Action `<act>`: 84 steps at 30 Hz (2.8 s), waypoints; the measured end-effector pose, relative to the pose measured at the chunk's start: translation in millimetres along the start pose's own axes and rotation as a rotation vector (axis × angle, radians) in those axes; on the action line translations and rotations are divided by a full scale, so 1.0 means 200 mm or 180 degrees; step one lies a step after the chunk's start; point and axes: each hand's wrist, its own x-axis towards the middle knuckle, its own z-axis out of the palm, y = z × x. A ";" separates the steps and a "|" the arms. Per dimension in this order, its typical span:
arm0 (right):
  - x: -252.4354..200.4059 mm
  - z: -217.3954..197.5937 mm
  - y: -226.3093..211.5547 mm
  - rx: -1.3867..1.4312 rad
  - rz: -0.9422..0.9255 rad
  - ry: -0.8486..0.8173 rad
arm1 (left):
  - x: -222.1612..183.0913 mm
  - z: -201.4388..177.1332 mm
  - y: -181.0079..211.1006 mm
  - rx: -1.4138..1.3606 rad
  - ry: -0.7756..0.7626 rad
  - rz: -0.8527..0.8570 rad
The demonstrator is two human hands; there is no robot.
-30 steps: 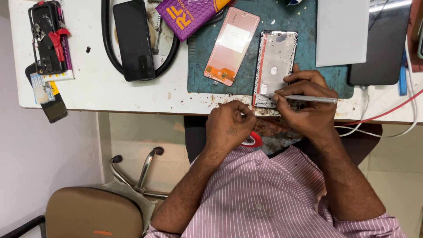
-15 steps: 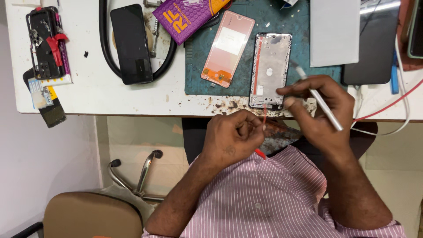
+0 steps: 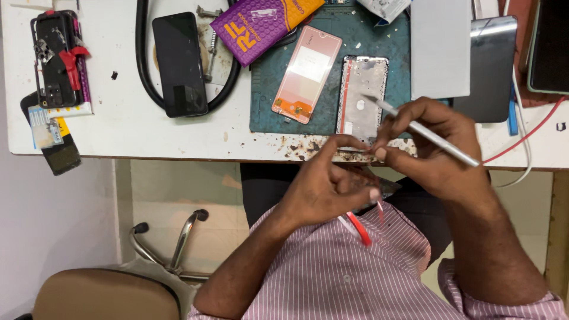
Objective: The person applies thin adhesive tape to the perimeter of a phone chassis and then uses a small metal tool to press the tape down and peel away the red backing strips.
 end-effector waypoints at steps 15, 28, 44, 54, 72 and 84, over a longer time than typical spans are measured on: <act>0.40 -0.27 0.21 -0.1614 -0.0244 0.0336 | -0.06 0.11 -0.36 -0.0425 -0.0644 -0.0879; 0.40 -0.26 0.34 -0.2935 -0.0817 0.0382 | -0.10 0.10 -0.26 -0.0132 -0.0554 -0.0303; 0.42 -0.24 0.34 -0.3302 -0.0795 0.0239 | -0.05 0.17 -0.13 0.0667 -0.0863 -0.0710; 0.44 -0.18 0.24 -0.3645 -0.0707 0.0791 | -0.04 0.18 -0.17 0.0735 -0.0989 -0.0906; 0.27 -0.09 0.21 -0.4125 -0.0270 0.0878 | -0.06 0.16 -0.42 -0.1156 -0.1233 -0.0693; 0.08 0.03 0.15 -0.4243 -0.0148 0.0633 | -0.04 0.17 -0.47 -0.1635 -0.1381 -0.1076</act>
